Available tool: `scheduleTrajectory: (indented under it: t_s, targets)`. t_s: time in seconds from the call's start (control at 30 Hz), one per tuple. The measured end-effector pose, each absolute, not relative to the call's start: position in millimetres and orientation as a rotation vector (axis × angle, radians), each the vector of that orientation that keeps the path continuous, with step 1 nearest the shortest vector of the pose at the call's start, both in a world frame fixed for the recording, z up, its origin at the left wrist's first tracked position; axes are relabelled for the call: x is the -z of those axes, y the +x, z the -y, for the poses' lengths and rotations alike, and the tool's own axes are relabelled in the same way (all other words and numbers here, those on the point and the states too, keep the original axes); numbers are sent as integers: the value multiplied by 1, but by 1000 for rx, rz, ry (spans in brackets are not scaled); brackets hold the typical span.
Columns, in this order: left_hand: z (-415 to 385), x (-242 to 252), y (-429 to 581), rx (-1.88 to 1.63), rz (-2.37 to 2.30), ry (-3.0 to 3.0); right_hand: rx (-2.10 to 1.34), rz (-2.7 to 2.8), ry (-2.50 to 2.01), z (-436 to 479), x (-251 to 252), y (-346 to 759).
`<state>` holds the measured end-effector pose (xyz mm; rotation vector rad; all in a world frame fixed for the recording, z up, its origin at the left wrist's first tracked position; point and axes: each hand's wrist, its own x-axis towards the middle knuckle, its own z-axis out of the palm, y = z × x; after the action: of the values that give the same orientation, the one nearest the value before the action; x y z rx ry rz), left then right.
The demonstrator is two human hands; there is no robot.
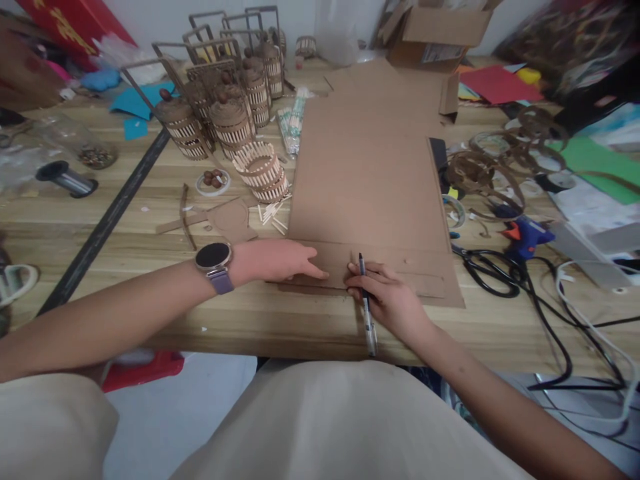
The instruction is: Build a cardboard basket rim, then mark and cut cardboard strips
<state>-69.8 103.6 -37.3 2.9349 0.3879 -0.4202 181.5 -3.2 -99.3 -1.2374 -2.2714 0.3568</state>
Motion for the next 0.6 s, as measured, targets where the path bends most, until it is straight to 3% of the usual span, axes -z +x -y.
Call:
scheduleTrajectory:
  t_s: [0.37,0.6]
  targets:
    - [-113,25,-57,656,-482,2677,-613,2030,-1341,4,60,164]
    - [-117,30,-59,372,-451,2654,-957,1914,-1255,8,75,99]
